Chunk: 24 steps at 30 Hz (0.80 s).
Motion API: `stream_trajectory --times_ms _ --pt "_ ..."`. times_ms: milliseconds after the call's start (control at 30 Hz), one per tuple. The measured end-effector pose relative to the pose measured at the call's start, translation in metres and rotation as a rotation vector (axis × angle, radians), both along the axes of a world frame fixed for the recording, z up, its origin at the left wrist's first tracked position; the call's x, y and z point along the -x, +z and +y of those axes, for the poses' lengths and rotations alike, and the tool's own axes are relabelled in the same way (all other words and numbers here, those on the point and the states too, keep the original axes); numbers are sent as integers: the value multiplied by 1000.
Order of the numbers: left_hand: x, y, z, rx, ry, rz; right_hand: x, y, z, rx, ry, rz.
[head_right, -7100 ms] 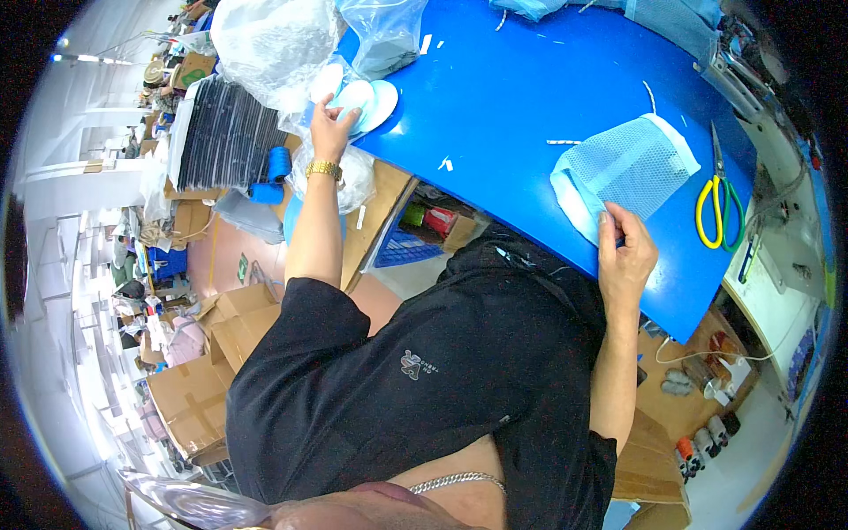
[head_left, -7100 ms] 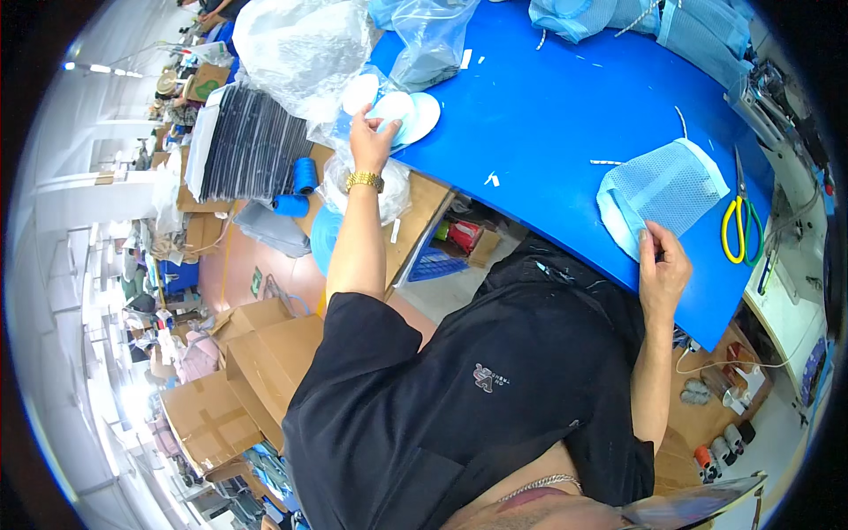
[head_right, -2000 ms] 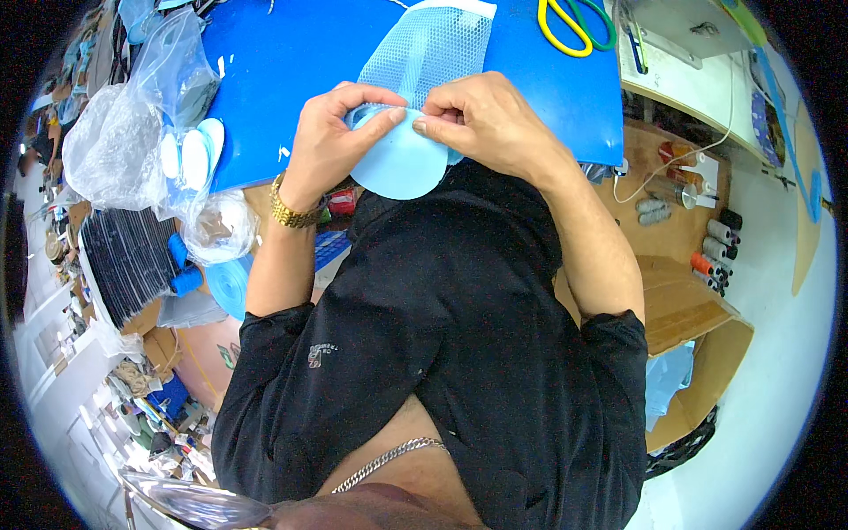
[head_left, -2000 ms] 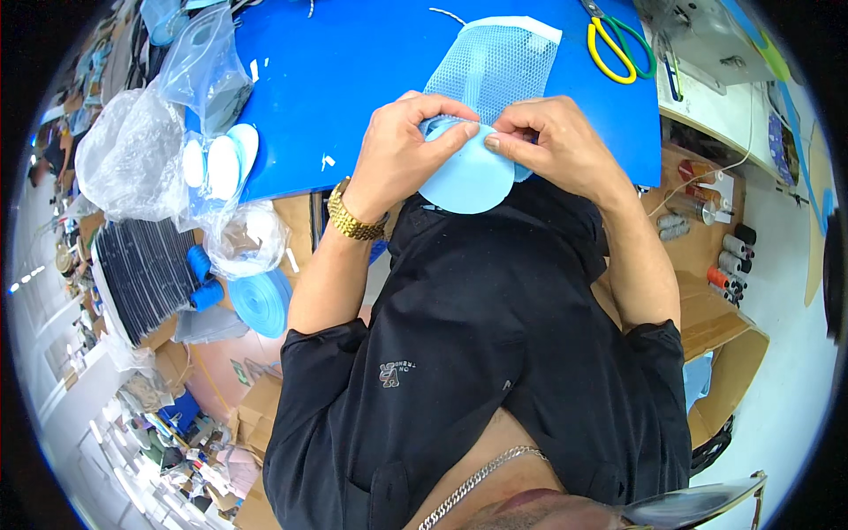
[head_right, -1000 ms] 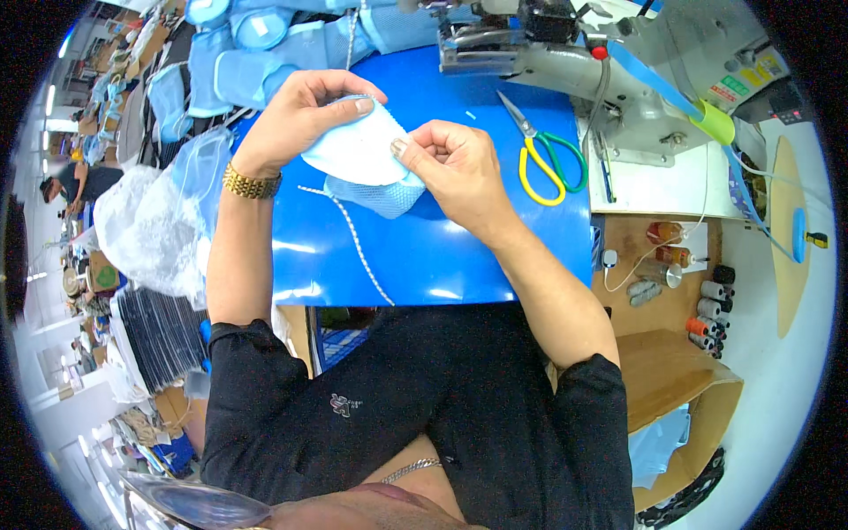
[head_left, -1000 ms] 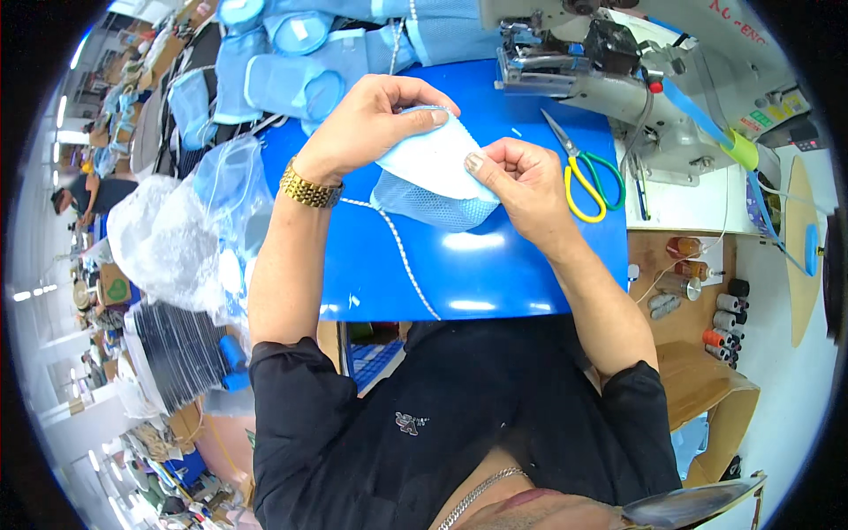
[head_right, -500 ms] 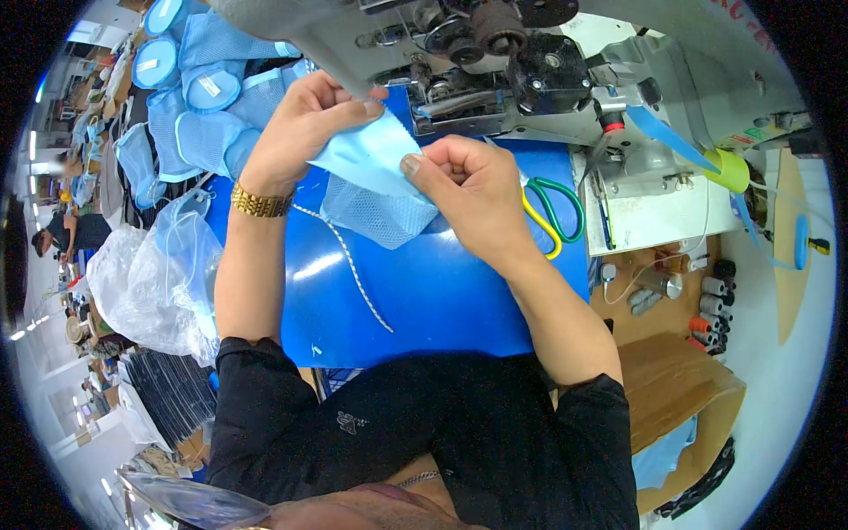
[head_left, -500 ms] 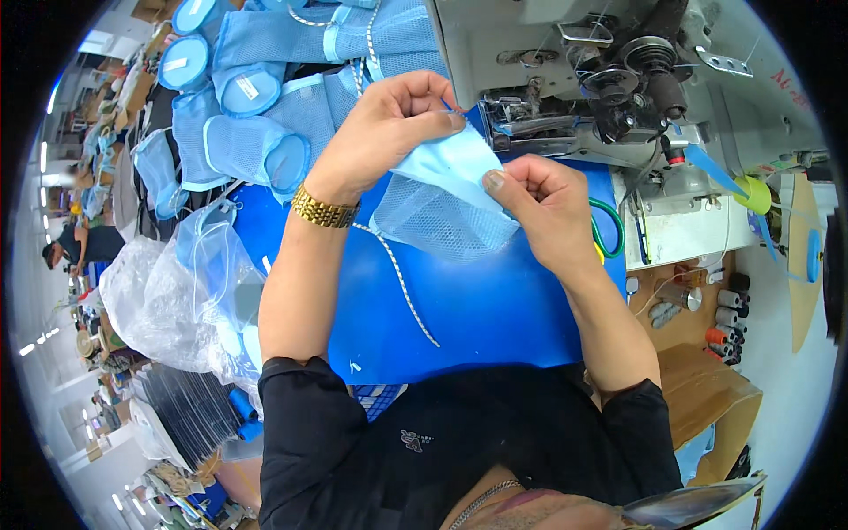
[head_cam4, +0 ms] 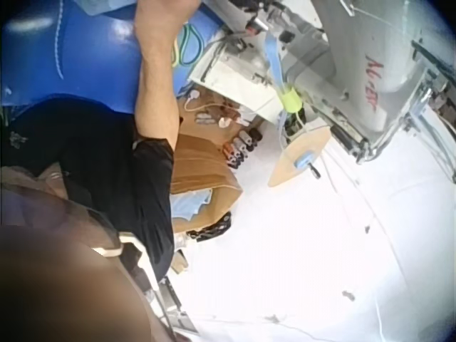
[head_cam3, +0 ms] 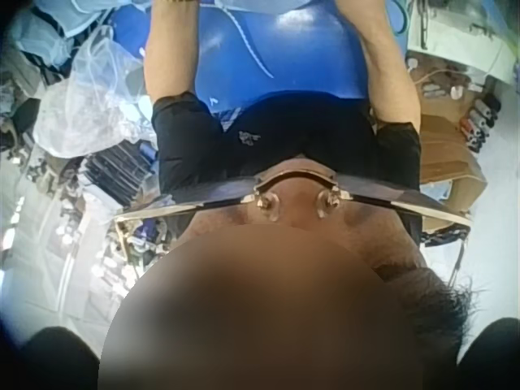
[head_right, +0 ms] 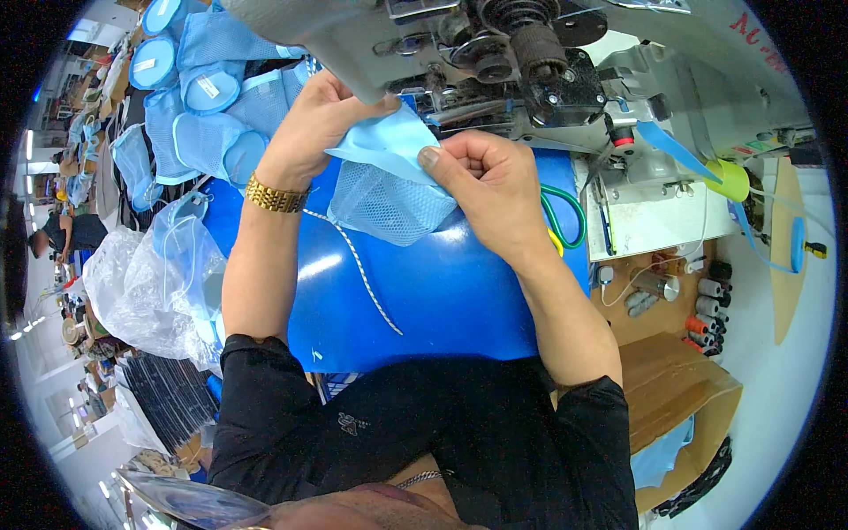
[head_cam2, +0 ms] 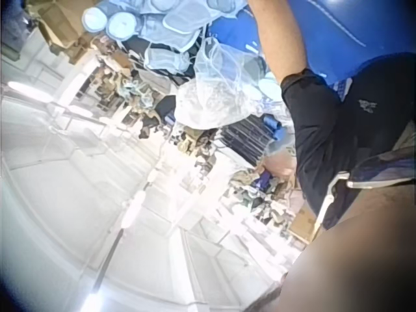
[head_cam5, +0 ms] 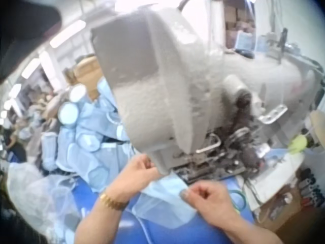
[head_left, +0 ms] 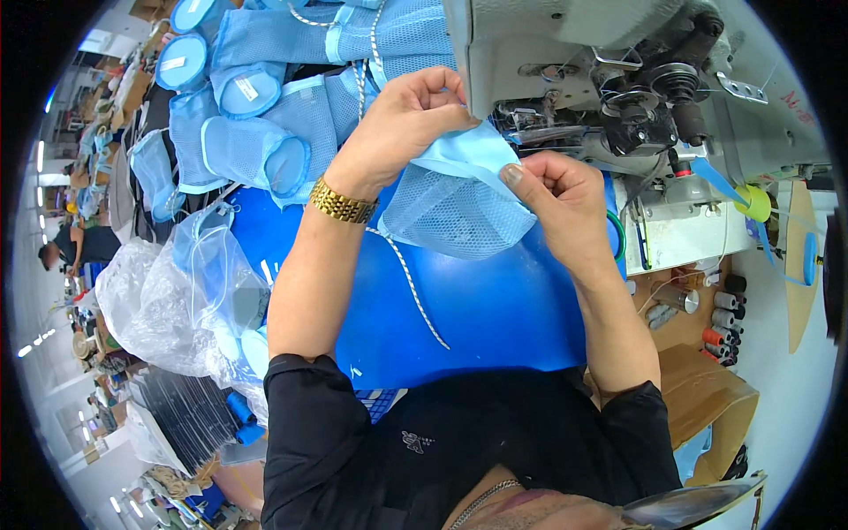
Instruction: Sewing together mesh material and fabric circles using an industrial sewing machine and trimming with scissors.
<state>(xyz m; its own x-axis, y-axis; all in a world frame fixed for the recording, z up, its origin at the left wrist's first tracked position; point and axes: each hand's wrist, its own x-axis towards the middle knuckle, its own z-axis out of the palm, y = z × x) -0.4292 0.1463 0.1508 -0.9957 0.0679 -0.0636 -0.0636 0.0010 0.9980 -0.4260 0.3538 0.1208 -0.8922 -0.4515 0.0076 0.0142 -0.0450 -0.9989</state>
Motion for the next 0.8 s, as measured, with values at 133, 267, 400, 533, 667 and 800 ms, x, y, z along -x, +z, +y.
stream_trajectory --times_ms 133,267,400,533,667,800 --pt "3 -1 2 14 -3 21 1 -1 0 -4 -17 7" --pt "7 -2 5 12 8 49 0 -2 0 15 -50 -20" --pt "17 -4 -2 -13 -47 72 -5 -1 -8 75 -114 -43" --pt "22 -1 -12 33 -101 63 -12 -8 -18 187 -193 -109" --pt "31 -4 -21 47 -143 99 -19 -5 -25 200 -252 -97" --pt "42 -11 -42 -22 -269 50 -21 -8 -29 270 -257 -91"
